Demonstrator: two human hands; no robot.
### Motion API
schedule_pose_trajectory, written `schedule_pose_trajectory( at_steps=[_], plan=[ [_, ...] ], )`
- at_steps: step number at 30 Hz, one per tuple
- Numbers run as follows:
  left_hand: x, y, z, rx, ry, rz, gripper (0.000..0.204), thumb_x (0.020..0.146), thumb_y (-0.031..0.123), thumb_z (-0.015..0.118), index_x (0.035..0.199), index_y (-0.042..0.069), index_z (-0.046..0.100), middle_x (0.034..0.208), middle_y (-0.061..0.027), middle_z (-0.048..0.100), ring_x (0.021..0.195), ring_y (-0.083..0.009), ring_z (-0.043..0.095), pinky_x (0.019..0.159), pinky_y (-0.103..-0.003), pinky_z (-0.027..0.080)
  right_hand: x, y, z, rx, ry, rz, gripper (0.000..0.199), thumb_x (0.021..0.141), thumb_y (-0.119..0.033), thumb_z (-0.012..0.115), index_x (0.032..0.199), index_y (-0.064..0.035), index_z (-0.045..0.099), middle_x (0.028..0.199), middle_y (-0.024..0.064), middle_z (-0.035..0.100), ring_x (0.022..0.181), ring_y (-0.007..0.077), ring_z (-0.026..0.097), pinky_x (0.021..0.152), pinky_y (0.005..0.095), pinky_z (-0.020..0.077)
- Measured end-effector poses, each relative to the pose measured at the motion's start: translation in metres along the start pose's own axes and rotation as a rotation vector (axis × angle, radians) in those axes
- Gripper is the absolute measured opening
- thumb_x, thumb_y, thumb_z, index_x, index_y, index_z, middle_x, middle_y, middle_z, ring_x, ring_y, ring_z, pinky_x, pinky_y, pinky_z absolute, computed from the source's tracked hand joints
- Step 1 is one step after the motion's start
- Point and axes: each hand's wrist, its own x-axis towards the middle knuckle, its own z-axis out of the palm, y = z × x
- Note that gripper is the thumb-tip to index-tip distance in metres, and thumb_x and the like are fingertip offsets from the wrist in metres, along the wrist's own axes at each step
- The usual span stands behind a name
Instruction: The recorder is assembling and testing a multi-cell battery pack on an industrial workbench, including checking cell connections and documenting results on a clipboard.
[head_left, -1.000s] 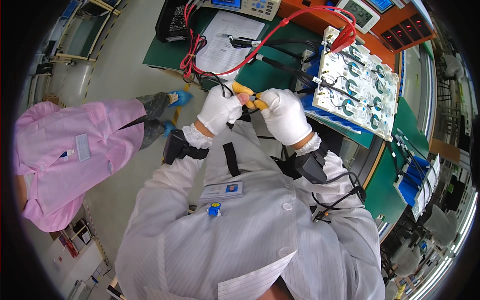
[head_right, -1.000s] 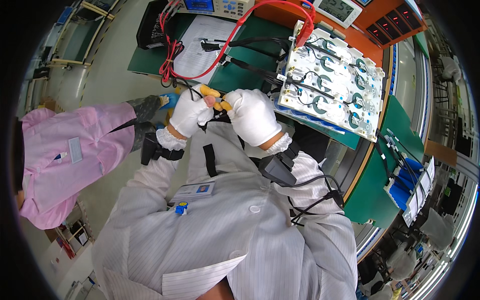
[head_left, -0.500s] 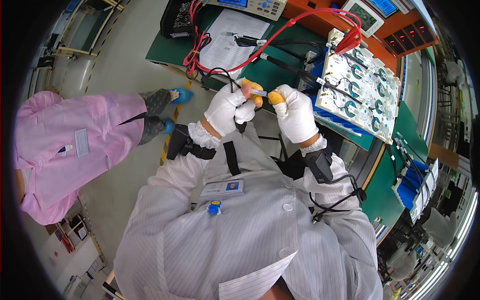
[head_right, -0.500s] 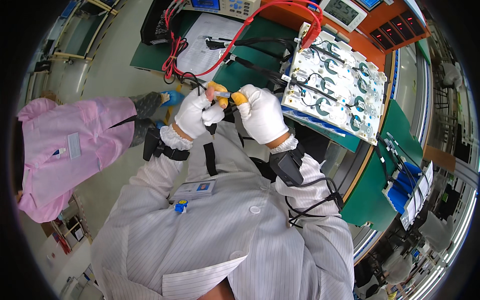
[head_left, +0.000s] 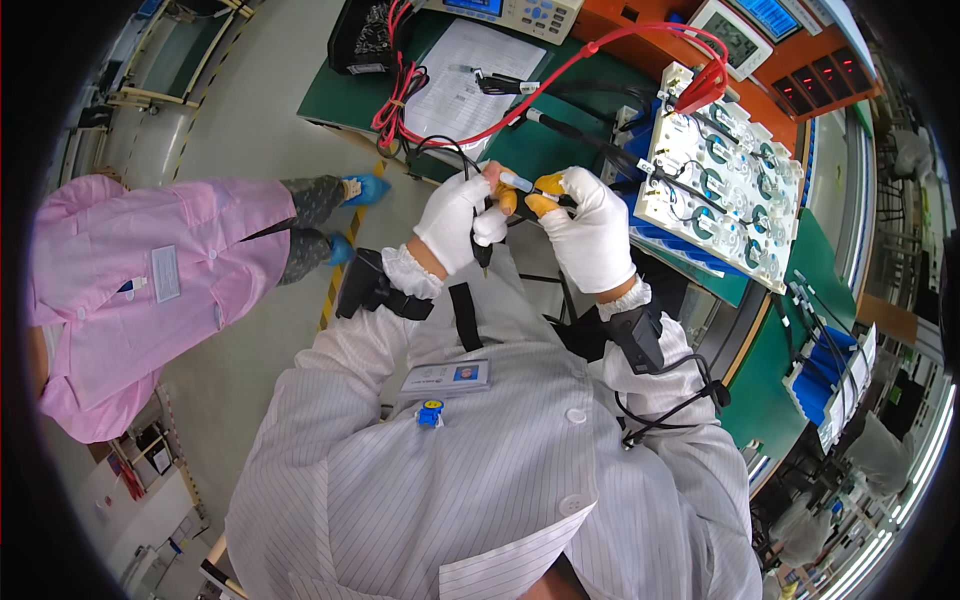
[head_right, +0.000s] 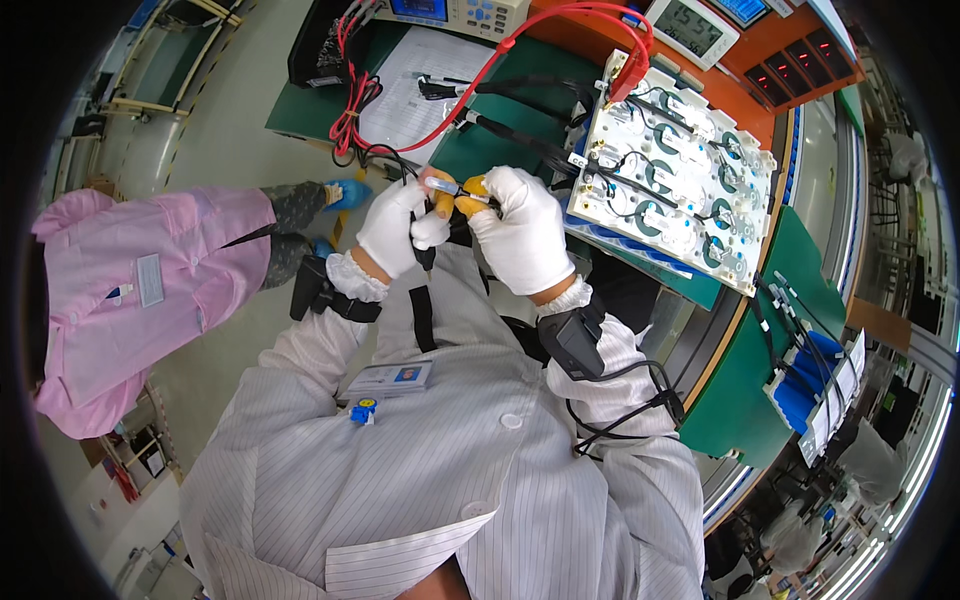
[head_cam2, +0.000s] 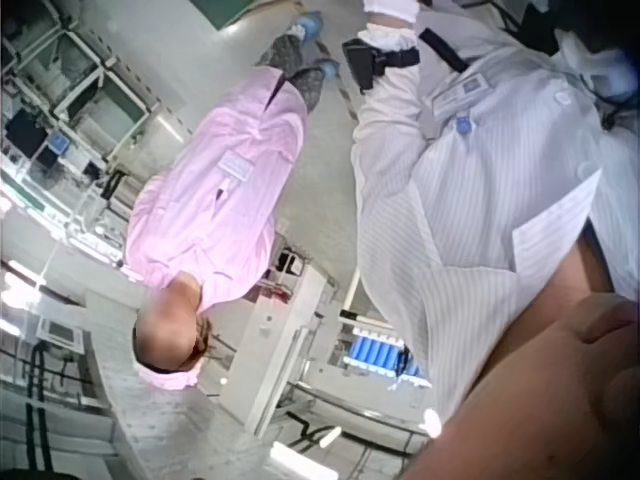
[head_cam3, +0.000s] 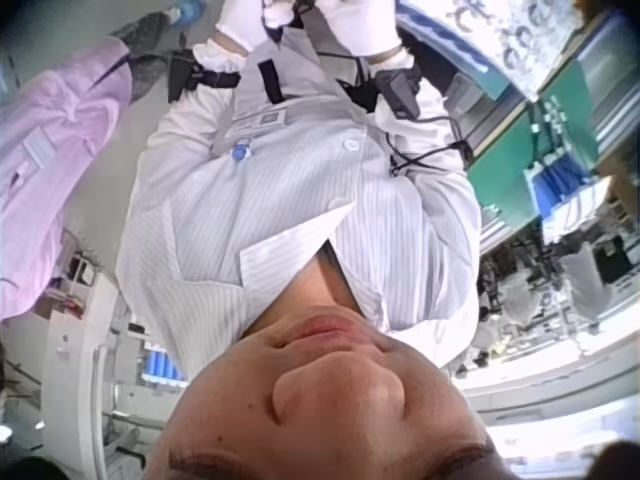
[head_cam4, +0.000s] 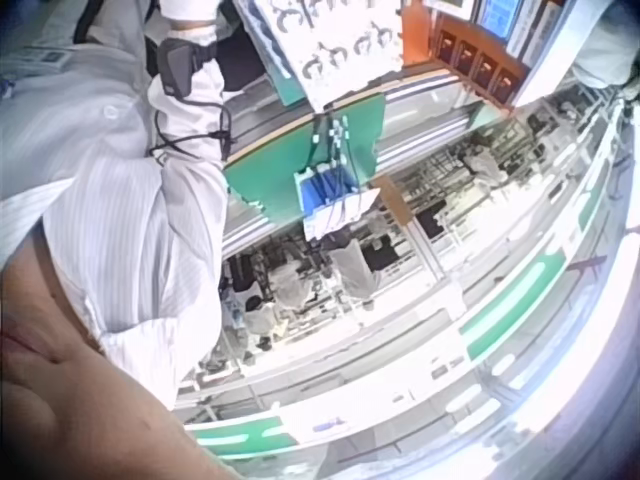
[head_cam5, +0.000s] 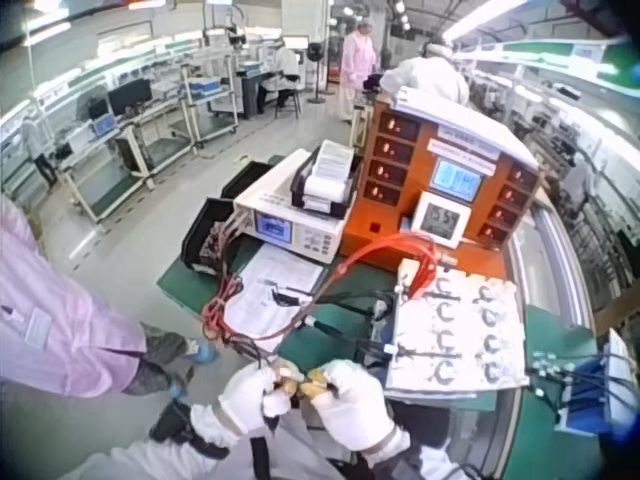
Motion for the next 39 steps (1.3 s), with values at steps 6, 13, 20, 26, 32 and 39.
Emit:
schedule_pose_trajectory(
  at_steps=[6, 13, 20, 26, 32, 39],
  plan=[
    [0.036, 0.024, -0.034, 0.935, 0.616, 0.440, 0.028, 0.092, 0.017, 0.058, 0.113, -0.002, 0.063, 0.073, -0.0114, 0.063, 0.049, -0.0214, 0.057, 0.046, -0.035, 0.045, 0.001, -0.012, -0.008, -0.169, -0.143, -0.183, 0.031, 0.078, -0.002, 0.072, 0.108, -0.0007, 0.066, 0.111, 0.0169, 0.067, 0.096, 0.0316, 0.065, 0.084, 0.0362, 0.0529],
    [0.069, 0.101, 0.014, 1.130, 0.575, 0.261, 0.047, 0.087, 0.008, 0.059, 0.133, -0.001, 0.052, 0.113, -0.0144, 0.068, 0.081, -0.0171, 0.065, 0.065, -0.030, 0.053, 0.001, -0.062, -0.043, -0.025, -0.305, -0.087, 0.027, 0.080, -0.004, 0.073, 0.105, -0.0013, 0.065, 0.095, 0.0132, 0.066, 0.081, 0.0297, 0.066, 0.072, 0.0328, 0.0536],
    [0.045, 0.089, -0.031, 2.148, 0.520, 0.353, 0.042, 0.076, 0.015, 0.063, 0.117, 0.006, 0.063, 0.102, -0.0238, 0.066, 0.089, -0.0385, 0.066, 0.074, -0.048, 0.054, 0.010, -0.072, -0.050, -0.045, -0.324, 0.096, 0.033, 0.083, -0.011, 0.072, 0.112, 0.0013, 0.064, 0.104, 0.0172, 0.068, 0.092, 0.0307, 0.068, 0.077, 0.0348, 0.0541],
    [0.032, 0.056, -0.052, 2.325, 0.624, 0.359, 0.022, 0.078, 0.020, 0.061, 0.096, 0.011, 0.070, 0.087, -0.0165, 0.068, 0.076, -0.0347, 0.068, 0.064, -0.049, 0.054, 0.016, -0.028, -0.007, -0.273, -0.207, 0.066, 0.058, 0.085, -0.019, 0.073, 0.132, 0.0068, 0.051, 0.124, 0.0264, 0.060, 0.108, 0.0355, 0.065, 0.088, 0.0375, 0.0524],
    [0.024, 0.065, -0.005, 2.043, 0.364, 0.340, 0.047, 0.080, 0.047, 0.067, 0.099, 0.005, 0.069, 0.094, -0.0231, 0.068, 0.085, -0.0398, 0.066, 0.075, -0.048, 0.053, 0.030, -0.045, -0.007, -0.215, -0.126, 0.300, 0.065, 0.082, -0.024, 0.072, 0.135, 0.0057, 0.048, 0.126, 0.0295, 0.056, 0.109, 0.0417, 0.061, 0.092, 0.0430, 0.0504],
    [0.122, 0.083, -0.076, 1.850, 0.716, 0.612, 0.022, 0.086, 0.018, 0.057, 0.101, 0.002, 0.060, 0.094, -0.0262, 0.063, 0.088, -0.0438, 0.062, 0.075, -0.052, 0.048, 0.017, -0.076, -0.036, 0.136, -0.485, 0.267, 0.045, 0.087, -0.020, 0.071, 0.124, 0.0028, 0.061, 0.094, 0.0194, 0.070, 0.078, 0.0213, 0.067, 0.076, 0.0306, 0.0538]
  ],
)
